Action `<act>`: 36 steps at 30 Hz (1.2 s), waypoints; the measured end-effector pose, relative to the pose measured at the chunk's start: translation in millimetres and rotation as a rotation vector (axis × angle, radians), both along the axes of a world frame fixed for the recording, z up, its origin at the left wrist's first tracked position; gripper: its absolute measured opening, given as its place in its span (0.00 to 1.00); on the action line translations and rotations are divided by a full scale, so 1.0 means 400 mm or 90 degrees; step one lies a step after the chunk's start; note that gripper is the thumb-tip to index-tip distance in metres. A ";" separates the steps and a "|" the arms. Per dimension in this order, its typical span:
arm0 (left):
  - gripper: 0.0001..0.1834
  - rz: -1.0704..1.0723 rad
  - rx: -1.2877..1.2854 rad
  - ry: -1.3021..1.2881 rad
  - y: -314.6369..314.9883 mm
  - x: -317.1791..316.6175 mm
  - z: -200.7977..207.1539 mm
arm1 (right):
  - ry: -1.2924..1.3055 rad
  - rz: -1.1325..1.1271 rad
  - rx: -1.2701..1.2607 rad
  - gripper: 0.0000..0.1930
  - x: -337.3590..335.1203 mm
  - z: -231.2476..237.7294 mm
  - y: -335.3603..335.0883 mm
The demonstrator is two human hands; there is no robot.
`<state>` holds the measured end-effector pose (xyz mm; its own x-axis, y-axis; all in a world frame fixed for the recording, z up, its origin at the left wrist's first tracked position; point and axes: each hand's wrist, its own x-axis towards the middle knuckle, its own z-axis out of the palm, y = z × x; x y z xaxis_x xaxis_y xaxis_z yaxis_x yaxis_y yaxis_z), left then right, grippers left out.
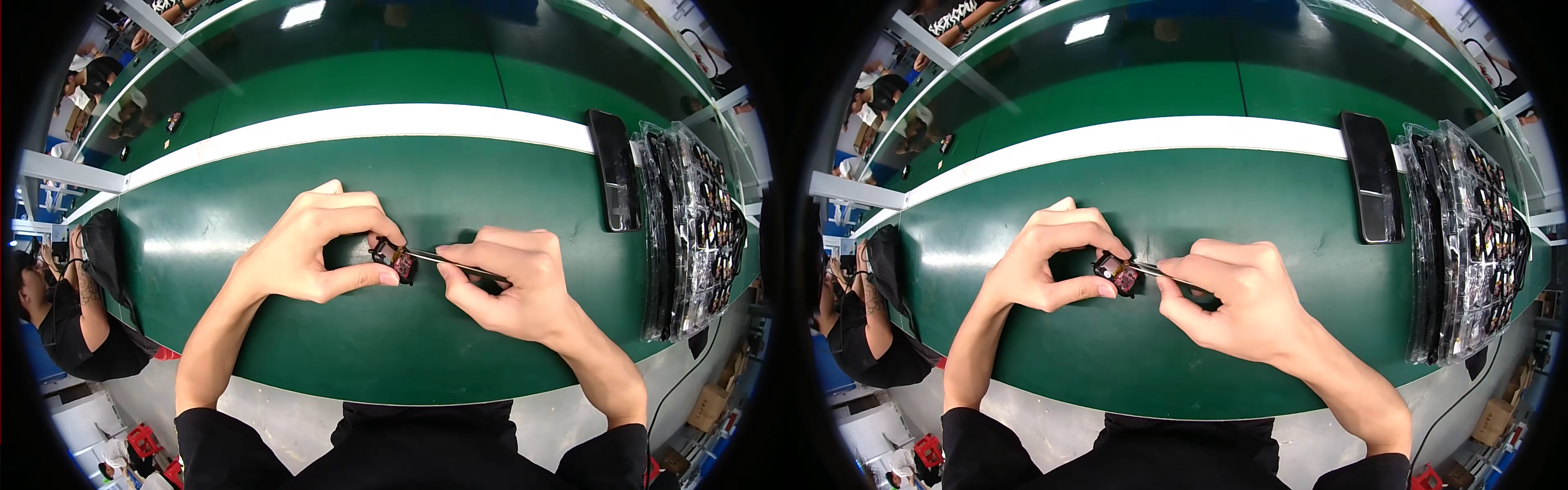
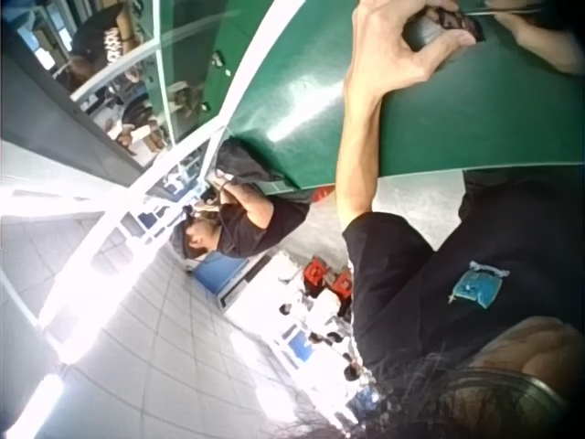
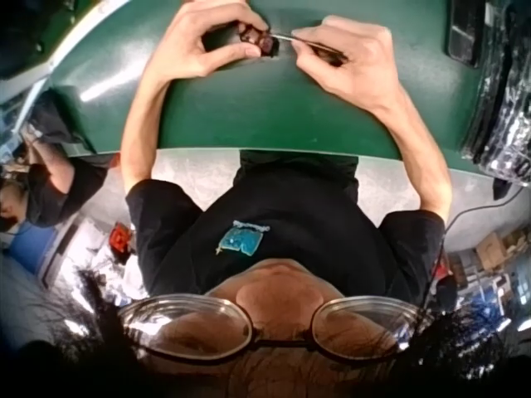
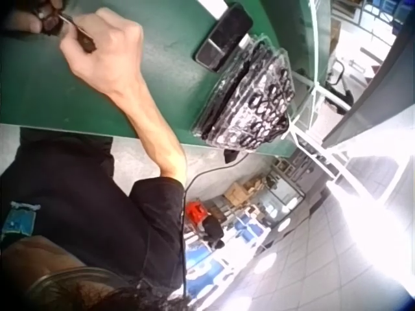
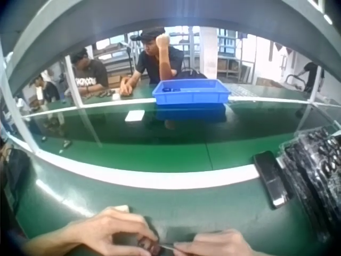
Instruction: The recorder uses tweezers and hands to assemble components within a small electronic housing at a factory workstation.
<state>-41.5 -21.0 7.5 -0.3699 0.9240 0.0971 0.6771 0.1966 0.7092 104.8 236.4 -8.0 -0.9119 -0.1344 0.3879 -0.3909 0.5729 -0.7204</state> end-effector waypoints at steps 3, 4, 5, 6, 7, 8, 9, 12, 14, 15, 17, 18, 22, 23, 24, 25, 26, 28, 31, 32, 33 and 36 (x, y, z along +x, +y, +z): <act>0.23 0.016 0.012 -0.003 0.003 0.003 -0.005 | 0.001 -0.045 -0.061 0.05 -0.004 0.022 0.010; 0.25 0.009 0.016 0.007 0.005 0.001 -0.006 | -0.012 -0.069 -0.072 0.05 -0.008 0.025 0.012; 0.25 0.011 0.018 0.015 0.007 0.003 -0.008 | -0.025 -0.092 -0.083 0.06 -0.013 0.026 0.015; 0.25 0.015 0.021 0.030 0.014 0.005 -0.014 | -0.034 -0.088 -0.108 0.08 -0.012 0.011 0.020; 0.25 0.020 0.022 0.047 0.018 0.008 -0.015 | -0.025 -0.086 -0.104 0.08 -0.013 0.001 0.017; 0.26 0.015 0.029 0.070 0.023 0.008 -0.016 | -0.022 -0.086 -0.134 0.08 -0.015 -0.005 0.013; 0.26 0.020 0.032 0.079 0.020 0.010 -0.020 | -0.020 -0.080 -0.166 0.08 -0.017 -0.005 0.006; 0.27 0.034 0.049 0.105 0.008 0.016 -0.021 | -0.093 -0.065 -0.140 0.08 -0.011 0.018 -0.013; 0.31 0.046 0.056 0.064 0.002 0.024 -0.027 | -0.153 -0.053 -0.087 0.14 -0.012 0.035 -0.033; 0.34 0.050 0.058 0.047 0.003 0.026 -0.024 | -0.099 -0.041 -0.039 0.21 -0.011 0.012 -0.034; 0.40 0.028 0.034 0.007 0.012 0.025 -0.008 | -0.013 -0.050 0.031 0.26 -0.003 0.005 -0.043; 0.39 0.012 0.027 -0.012 0.006 0.027 -0.001 | -0.021 -0.052 0.070 0.27 0.001 0.012 -0.052; 0.37 0.018 -0.009 -0.082 -0.014 0.033 0.017 | -0.041 -0.064 0.119 0.26 0.007 0.013 -0.070; 0.37 0.027 -0.013 -0.072 -0.026 0.030 0.008 | -0.061 -0.064 0.111 0.25 0.006 0.014 -0.078; 0.37 0.025 0.019 -0.095 -0.025 0.023 0.006 | -0.058 -0.068 0.091 0.23 0.006 0.019 -0.081; 0.37 0.022 0.050 -0.117 -0.028 0.018 0.007 | -0.049 -0.064 0.087 0.23 0.006 0.017 -0.081; 0.34 0.052 0.076 -0.207 -0.033 0.007 0.014 | -0.046 -0.058 0.075 0.23 0.007 0.012 -0.077; 0.24 0.165 0.138 -0.125 -0.035 -0.043 0.001 | -0.036 -0.068 0.070 0.23 0.019 0.015 -0.059; 0.17 0.347 0.220 0.155 -0.075 -0.164 -0.044 | -0.035 -0.103 0.067 0.23 0.040 0.022 -0.034; 0.17 0.414 0.238 0.169 -0.097 -0.214 -0.055 | -0.020 -0.098 0.089 0.23 0.040 0.026 -0.022; 0.16 0.504 0.248 0.198 -0.132 -0.251 -0.065 | -0.008 -0.098 0.115 0.23 0.045 0.036 -0.005; 0.24 0.665 0.116 0.488 -0.261 -0.370 -0.091 | -0.013 -0.124 0.146 0.22 0.063 0.099 0.024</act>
<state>-189.4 -125.5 -29.1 -0.6953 0.1880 0.6937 0.5053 0.8142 0.2858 130.1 246.1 31.4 -0.9361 -0.0380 0.3496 -0.2448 0.7840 -0.5704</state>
